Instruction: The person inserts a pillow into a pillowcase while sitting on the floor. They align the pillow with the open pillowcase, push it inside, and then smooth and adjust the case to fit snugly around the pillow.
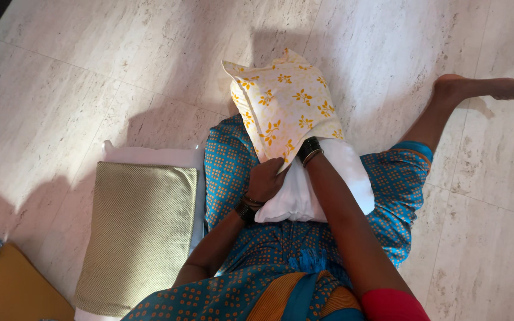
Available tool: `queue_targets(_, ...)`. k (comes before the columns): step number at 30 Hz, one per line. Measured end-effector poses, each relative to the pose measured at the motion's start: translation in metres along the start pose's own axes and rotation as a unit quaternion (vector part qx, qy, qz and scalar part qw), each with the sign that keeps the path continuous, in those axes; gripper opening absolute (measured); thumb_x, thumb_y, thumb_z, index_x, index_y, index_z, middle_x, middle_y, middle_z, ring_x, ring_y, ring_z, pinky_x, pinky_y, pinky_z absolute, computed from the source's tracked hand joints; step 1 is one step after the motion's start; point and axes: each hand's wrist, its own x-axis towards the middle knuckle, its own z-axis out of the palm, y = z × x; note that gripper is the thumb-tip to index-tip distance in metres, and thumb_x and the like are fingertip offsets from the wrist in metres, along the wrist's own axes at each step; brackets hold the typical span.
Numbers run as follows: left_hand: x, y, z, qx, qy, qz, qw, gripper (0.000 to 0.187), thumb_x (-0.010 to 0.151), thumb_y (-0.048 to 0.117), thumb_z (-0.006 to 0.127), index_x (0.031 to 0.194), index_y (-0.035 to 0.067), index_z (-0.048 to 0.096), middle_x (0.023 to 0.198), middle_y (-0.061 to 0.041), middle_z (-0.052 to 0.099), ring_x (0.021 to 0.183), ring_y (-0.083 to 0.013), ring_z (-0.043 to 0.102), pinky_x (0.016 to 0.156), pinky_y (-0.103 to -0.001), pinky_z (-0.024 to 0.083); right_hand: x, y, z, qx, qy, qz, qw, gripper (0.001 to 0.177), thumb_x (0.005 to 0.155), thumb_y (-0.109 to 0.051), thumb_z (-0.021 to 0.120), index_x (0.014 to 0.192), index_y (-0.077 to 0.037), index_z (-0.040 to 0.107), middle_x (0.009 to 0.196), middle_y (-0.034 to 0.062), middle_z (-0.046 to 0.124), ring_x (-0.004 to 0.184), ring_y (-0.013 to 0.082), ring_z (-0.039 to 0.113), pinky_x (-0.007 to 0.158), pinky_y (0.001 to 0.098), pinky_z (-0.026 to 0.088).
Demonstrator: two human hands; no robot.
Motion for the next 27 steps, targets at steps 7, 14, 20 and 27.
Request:
queue_targets(7, -0.001, 0.011, -0.009, -0.002, -0.023, -0.028, 0.999, 0.025, 0.1, 0.027, 0.065, 0.088, 0.005, 0.061, 0.076, -0.016, 0.063, 0.071, -0.0386, 0.064, 0.059, -0.049, 0.047, 0.003, 0.006, -0.001, -0.011, 0.039, 0.044, 0.998, 0.037, 0.1, -0.034, 0.057, 0.125, -0.008, 0.067, 0.128, 0.0154, 0.067, 0.121, 0.0357, 0.061, 0.107, 0.0482, 0.044)
queue_targets(14, -0.047, 0.064, -0.031, -0.114, -0.133, 0.006, 0.984, 0.027, 0.102, 0.027, 0.062, 0.084, 0.007, 0.063, 0.073, -0.016, 0.062, 0.069, -0.0376, 0.064, 0.062, -0.047, 0.049, -0.015, 0.063, -0.034, -0.015, 0.082, 0.118, 0.99, 0.037, 0.101, -0.033, 0.058, 0.126, -0.008, 0.067, 0.128, 0.0154, 0.067, 0.121, 0.036, 0.061, 0.107, 0.0478, 0.044)
queue_targets(20, -0.035, 0.065, -0.025, -0.069, -0.147, 0.048, 0.986, 0.031, 0.092, 0.034, 0.071, 0.102, 0.006, 0.062, 0.09, -0.015, 0.065, 0.079, -0.0369, 0.067, 0.066, -0.045, 0.052, -0.019, 0.086, -0.047, -0.019, 0.08, 0.144, 0.986, 0.037, 0.101, -0.033, 0.059, 0.127, -0.007, 0.067, 0.129, 0.0154, 0.067, 0.121, 0.0362, 0.061, 0.107, 0.0475, 0.045)
queue_targets(27, -0.018, -0.028, 0.022, 0.02, -0.02, -0.032, 0.999, 0.031, 0.078, 0.015, 0.075, 0.105, 0.012, 0.061, 0.103, -0.014, 0.066, 0.088, -0.0397, 0.066, 0.069, -0.049, 0.053, -0.048, 0.071, -0.035, -0.034, 0.025, 0.133, 0.99, 0.038, 0.101, -0.032, 0.06, 0.129, -0.007, 0.067, 0.129, 0.0154, 0.067, 0.121, 0.0365, 0.062, 0.107, 0.0471, 0.045)
